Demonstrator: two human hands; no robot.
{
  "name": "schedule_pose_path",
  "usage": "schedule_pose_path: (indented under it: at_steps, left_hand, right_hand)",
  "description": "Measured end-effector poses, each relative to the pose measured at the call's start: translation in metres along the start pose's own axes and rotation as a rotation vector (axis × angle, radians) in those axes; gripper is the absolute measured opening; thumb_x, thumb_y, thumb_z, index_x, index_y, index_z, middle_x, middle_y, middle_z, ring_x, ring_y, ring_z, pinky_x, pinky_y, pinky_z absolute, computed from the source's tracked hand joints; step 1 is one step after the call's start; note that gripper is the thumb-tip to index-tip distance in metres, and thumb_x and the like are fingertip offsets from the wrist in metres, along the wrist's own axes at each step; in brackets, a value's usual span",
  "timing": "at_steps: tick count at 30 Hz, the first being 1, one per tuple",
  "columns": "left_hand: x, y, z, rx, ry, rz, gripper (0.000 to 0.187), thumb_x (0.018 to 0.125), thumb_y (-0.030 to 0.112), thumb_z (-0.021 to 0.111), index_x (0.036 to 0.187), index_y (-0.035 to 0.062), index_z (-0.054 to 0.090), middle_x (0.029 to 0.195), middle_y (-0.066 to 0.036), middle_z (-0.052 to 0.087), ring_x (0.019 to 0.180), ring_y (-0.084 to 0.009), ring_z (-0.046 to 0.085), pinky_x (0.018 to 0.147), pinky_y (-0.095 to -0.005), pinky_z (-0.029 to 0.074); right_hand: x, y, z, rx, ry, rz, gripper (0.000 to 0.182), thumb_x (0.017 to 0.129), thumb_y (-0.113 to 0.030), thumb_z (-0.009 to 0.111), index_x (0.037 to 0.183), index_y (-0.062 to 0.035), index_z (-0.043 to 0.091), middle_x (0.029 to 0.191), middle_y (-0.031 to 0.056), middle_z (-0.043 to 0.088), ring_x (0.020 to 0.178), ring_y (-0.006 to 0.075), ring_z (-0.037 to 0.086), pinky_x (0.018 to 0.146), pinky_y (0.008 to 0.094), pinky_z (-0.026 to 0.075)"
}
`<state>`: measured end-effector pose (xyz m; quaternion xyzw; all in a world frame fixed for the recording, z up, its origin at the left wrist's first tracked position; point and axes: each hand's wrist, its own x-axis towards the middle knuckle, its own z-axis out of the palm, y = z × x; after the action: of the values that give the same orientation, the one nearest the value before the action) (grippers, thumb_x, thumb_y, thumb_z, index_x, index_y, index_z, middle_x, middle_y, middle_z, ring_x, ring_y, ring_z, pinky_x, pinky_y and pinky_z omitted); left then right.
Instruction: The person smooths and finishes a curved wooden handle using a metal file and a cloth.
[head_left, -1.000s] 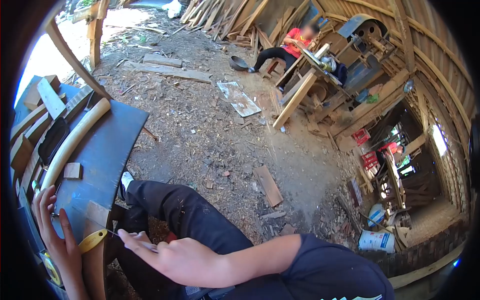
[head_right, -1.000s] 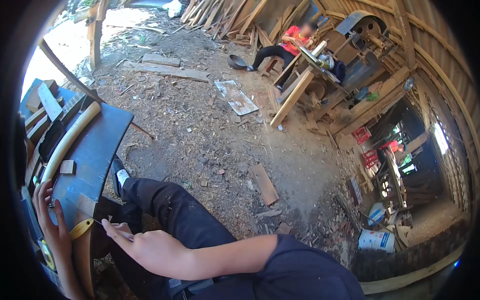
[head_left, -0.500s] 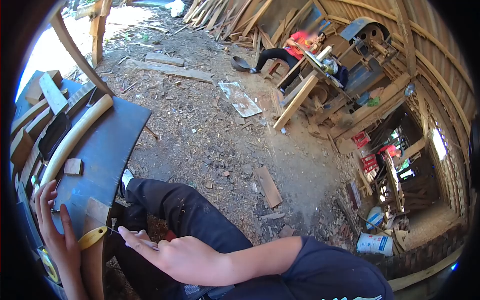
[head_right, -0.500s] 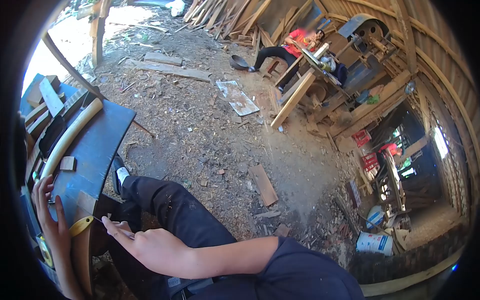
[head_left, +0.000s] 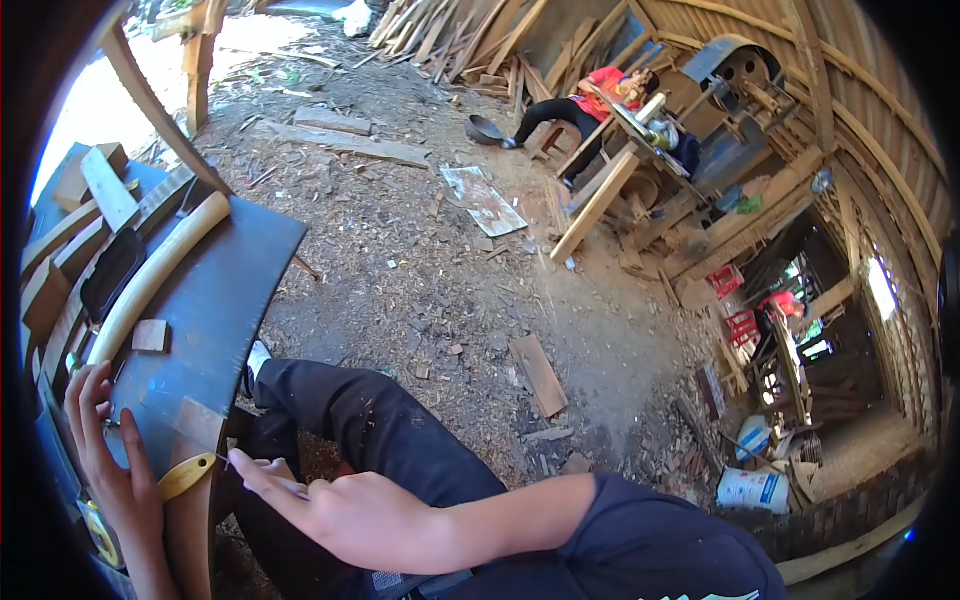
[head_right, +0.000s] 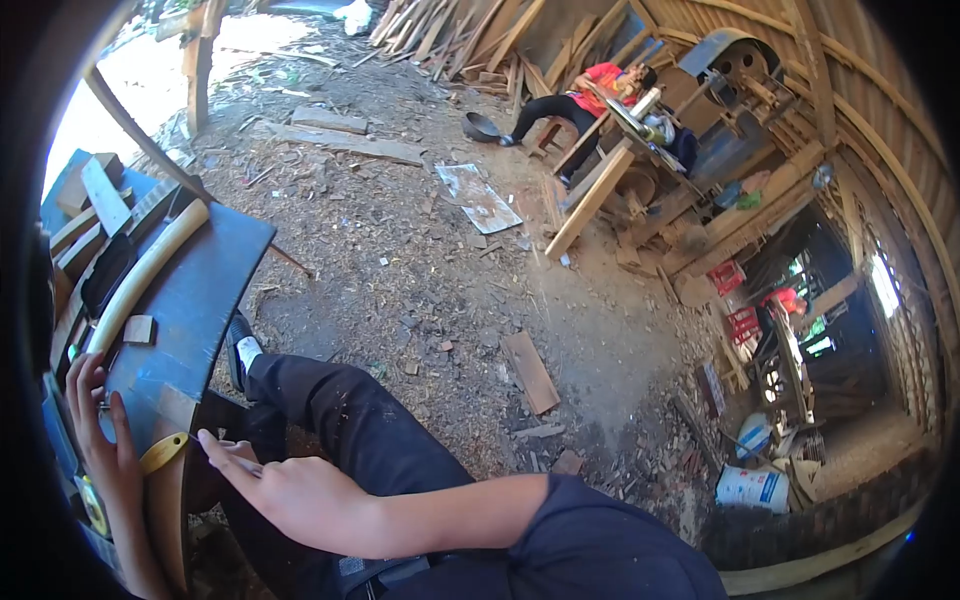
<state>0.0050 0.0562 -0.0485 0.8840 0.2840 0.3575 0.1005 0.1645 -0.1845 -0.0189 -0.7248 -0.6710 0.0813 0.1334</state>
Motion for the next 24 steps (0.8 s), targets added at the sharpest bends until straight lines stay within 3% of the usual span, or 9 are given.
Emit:
schedule_pose_path:
  at_steps: [4, 9, 12, 13, 17, 20, 24]
  left_hand:
    - [0.003, -0.001, 0.002, -0.025, 0.009, -0.018, 0.043, 0.107, 0.011, 0.05, 0.15, 0.0059, 0.052, 0.152, -0.017, 0.051, 0.13, -0.0305, 0.057, 0.104, -0.0423, 0.046]
    - [-0.003, -0.02, 0.004, -0.065, 0.045, -0.023, 0.046, 0.109, 0.015, 0.048, 0.154, 0.0062, 0.049, 0.156, -0.017, 0.048, 0.136, -0.0313, 0.054, 0.107, -0.0434, 0.047]
    - [-0.002, -0.011, 0.001, -0.067, 0.039, -0.031, 0.046, 0.109, 0.015, 0.049, 0.154, 0.0066, 0.049, 0.156, -0.018, 0.047, 0.136, -0.0317, 0.054, 0.108, -0.0434, 0.047]
    - [0.0, -0.005, -0.001, -0.077, 0.029, -0.019, 0.047, 0.108, 0.015, 0.05, 0.154, 0.0073, 0.049, 0.156, -0.018, 0.047, 0.136, -0.0317, 0.054, 0.108, -0.0431, 0.046]
    - [0.0, -0.001, 0.0, 0.049, 0.011, -0.003, 0.047, 0.107, 0.014, 0.051, 0.154, 0.0081, 0.049, 0.157, -0.017, 0.047, 0.139, -0.0307, 0.052, 0.108, -0.0421, 0.046]
    - [0.001, -0.004, 0.001, 0.017, -0.001, -0.007, 0.047, 0.108, 0.015, 0.051, 0.154, 0.0083, 0.049, 0.158, -0.017, 0.047, 0.139, -0.0307, 0.052, 0.108, -0.0417, 0.046]
    - [-0.001, -0.004, 0.001, -0.069, 0.034, -0.013, 0.046, 0.107, 0.013, 0.051, 0.153, 0.0059, 0.049, 0.156, -0.018, 0.048, 0.136, -0.0316, 0.054, 0.107, -0.041, 0.046]
  right_hand:
    - [0.01, -0.003, -0.002, 0.027, -0.026, 0.003, 0.086, 0.087, -0.006, 0.061, 0.162, 0.0101, 0.021, 0.066, 0.0111, 0.068, 0.055, 0.0234, 0.071, 0.052, 0.0355, 0.058]
    - [0.04, 0.001, 0.032, 0.043, 0.212, -0.042, 0.084, 0.089, -0.003, 0.056, 0.164, 0.0059, 0.02, 0.06, 0.0101, 0.063, 0.05, 0.0226, 0.066, 0.051, 0.0364, 0.058]
    - [0.015, 0.005, 0.004, 0.075, -0.027, -0.023, 0.086, 0.088, -0.001, 0.055, 0.165, 0.0047, 0.017, 0.071, 0.0142, 0.068, 0.051, 0.0223, 0.067, 0.05, 0.0368, 0.058]
    - [0.005, 0.004, -0.001, 0.106, -0.033, 0.006, 0.088, 0.086, -0.003, 0.06, 0.163, 0.0082, 0.019, 0.065, 0.0126, 0.068, 0.053, 0.0258, 0.069, 0.051, 0.0382, 0.059]
    - [0.003, 0.006, 0.001, 0.086, -0.045, -0.009, 0.089, 0.085, -0.002, 0.06, 0.163, 0.008, 0.019, 0.066, 0.0135, 0.068, 0.054, 0.0258, 0.07, 0.051, 0.0391, 0.058]
    - [0.031, 0.005, 0.015, 0.093, 0.085, -0.057, 0.09, 0.084, -0.001, 0.06, 0.163, 0.0084, 0.019, 0.067, 0.0147, 0.068, 0.055, 0.0272, 0.07, 0.053, 0.0399, 0.059]
    - [0.032, 0.007, 0.013, 0.124, 0.022, -0.046, 0.089, 0.085, -0.001, 0.06, 0.164, 0.008, 0.018, 0.068, 0.0144, 0.068, 0.056, 0.0268, 0.07, 0.053, 0.0397, 0.059]
